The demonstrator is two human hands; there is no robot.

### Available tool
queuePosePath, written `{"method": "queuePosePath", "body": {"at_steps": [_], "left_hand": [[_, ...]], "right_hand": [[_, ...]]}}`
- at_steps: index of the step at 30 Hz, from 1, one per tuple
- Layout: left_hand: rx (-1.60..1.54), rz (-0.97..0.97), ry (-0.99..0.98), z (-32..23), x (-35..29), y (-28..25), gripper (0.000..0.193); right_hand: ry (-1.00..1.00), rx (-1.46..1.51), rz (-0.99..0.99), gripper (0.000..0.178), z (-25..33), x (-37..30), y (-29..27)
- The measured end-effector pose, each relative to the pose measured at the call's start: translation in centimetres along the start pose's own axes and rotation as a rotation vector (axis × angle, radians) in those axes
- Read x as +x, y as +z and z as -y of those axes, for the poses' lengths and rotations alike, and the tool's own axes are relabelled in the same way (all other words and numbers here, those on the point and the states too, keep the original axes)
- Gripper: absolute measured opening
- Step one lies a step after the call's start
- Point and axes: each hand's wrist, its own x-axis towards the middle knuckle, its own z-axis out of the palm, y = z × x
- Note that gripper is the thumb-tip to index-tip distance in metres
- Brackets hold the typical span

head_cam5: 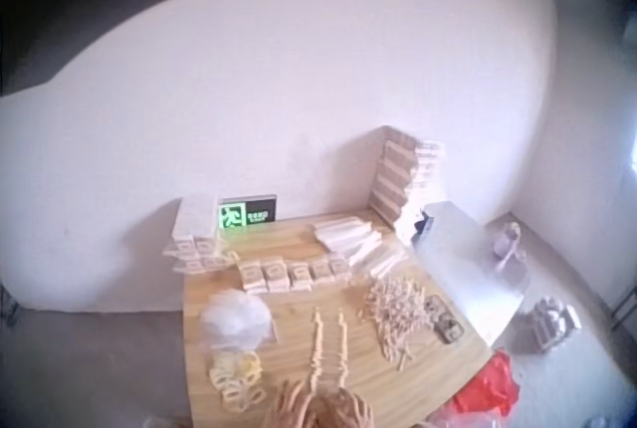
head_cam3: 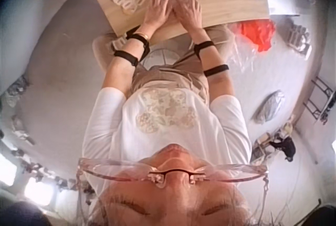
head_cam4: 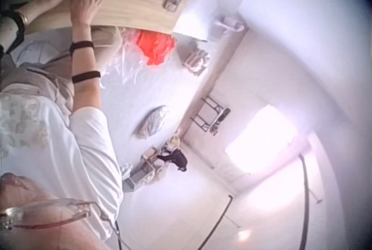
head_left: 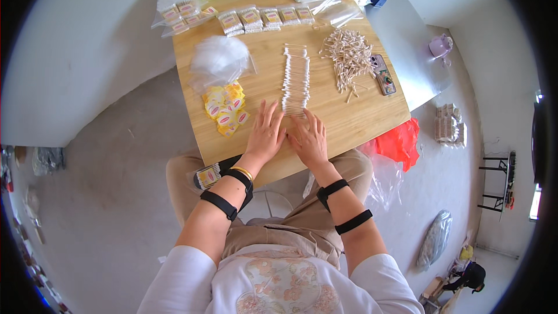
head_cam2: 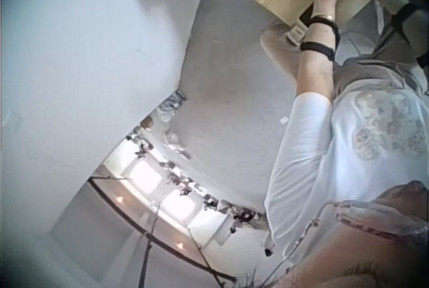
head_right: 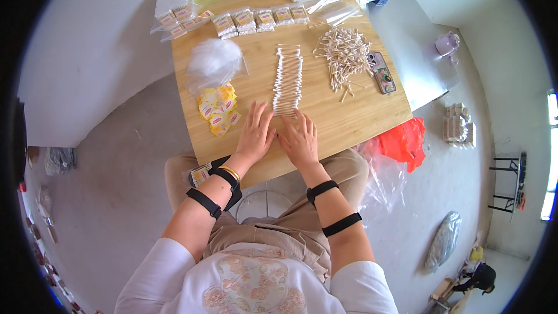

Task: Organizing and packing loose cotton swabs into small plastic bags.

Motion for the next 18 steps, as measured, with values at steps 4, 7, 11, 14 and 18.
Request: {"method": "queuePosePath", "body": {"at_steps": [4, 7, 11, 14, 18], "left_hand": [[0.089, 0.078, 0.017, -0.1, 0.3, 0.2, 0.054], [0.141, 0.102, 0.022, -0.2, 0.3, 0.1, 0.057], [0.17, 0.138, 0.017, -0.2, 0.4, 0.0, 0.055], [0.19, 0.163, 0.011, -0.4, 0.4, -0.1, 0.053], [0.169, 0.145, 0.011, -0.2, 0.3, -0.2, 0.052]], "right_hand": [[0.009, 0.022, 0.014, 0.06, -0.1, 0.2, -0.2], [0.018, 0.036, 0.02, 0.059, -0.1, 0.3, -0.3], [0.013, 0.062, -0.021, 0.055, -0.4, 0.5, -0.6], [0.034, 0.069, -0.066, 0.051, -0.4, 1.4, -0.9], [0.022, 0.107, -0.078, 0.046, -0.6, 2.9, -0.7]]}}
